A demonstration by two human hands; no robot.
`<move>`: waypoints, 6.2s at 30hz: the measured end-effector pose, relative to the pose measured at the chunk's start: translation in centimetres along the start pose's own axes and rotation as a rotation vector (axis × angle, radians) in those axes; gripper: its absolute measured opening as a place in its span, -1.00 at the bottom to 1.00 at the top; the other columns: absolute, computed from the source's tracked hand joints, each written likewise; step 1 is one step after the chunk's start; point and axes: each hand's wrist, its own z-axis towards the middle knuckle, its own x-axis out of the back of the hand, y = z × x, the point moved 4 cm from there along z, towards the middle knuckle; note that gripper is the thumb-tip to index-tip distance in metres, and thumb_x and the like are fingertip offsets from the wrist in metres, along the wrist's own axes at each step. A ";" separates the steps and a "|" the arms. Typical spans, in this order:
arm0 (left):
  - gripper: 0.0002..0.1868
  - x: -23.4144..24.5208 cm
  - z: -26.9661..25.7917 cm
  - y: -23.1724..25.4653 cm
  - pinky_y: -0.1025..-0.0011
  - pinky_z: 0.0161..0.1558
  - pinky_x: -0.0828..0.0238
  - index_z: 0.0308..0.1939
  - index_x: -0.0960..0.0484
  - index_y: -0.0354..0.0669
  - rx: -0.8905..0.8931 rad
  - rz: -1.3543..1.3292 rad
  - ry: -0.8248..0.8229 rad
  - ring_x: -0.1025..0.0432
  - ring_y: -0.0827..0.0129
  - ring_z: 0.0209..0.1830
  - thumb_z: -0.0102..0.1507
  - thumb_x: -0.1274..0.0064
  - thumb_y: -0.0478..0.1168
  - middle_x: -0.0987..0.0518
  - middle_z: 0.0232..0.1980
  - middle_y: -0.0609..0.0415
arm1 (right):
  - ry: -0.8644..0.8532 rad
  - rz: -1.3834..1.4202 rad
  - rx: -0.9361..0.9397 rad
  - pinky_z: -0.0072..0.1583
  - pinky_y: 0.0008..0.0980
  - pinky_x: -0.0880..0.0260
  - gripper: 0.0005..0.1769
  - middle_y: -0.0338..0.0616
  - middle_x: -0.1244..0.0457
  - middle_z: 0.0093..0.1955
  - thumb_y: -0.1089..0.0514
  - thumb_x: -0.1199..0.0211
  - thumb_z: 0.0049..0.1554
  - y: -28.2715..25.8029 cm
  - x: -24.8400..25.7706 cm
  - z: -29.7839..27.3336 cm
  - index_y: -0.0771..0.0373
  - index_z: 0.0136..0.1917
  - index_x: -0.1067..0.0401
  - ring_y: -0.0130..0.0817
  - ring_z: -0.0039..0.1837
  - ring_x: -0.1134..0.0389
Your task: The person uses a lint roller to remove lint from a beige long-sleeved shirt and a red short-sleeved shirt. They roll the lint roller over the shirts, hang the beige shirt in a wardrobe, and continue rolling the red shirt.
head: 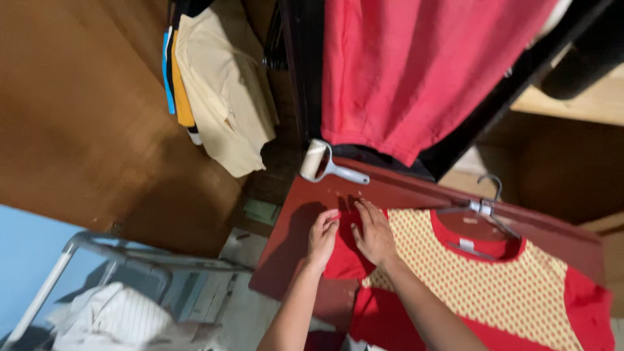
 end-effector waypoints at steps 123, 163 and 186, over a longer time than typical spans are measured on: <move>0.69 2.9 -1.8 7.2 -0.19 0.56 0.61 0.63 0.35 -0.20 0.029 1.741 -0.774 0.49 0.26 0.71 -0.20 -0.23 0.66 0.39 0.72 0.01 | -0.148 0.232 -0.792 0.05 0.21 -0.36 -0.22 0.42 -0.36 -0.22 0.17 -0.03 0.17 -8.2 5.0 -15.1 -0.13 0.62 0.07 0.30 -0.09 -0.46; 0.59 5.6 -2.0 7.7 -0.30 0.49 0.73 0.63 0.25 -0.14 -0.052 1.687 -0.706 0.43 0.41 0.68 -0.17 -0.21 0.61 0.31 0.71 0.14 | -0.251 0.267 -0.614 0.04 0.12 -0.42 -0.29 0.35 -0.36 -0.27 0.08 -0.07 0.19 -11.0 2.8 -9.6 -0.15 0.59 -0.05 0.27 -0.11 -0.47; 0.61 4.2 -1.9 6.9 -0.28 0.52 0.74 0.63 0.30 -0.18 -0.063 1.663 -0.748 0.45 0.34 0.70 -0.15 -0.19 0.64 0.35 0.72 0.04 | -0.230 0.244 -0.893 0.08 0.08 -0.43 -0.32 0.35 -0.38 -0.24 0.09 -0.07 0.20 -9.4 7.9 -16.4 -0.16 0.58 -0.13 0.16 -0.13 -0.53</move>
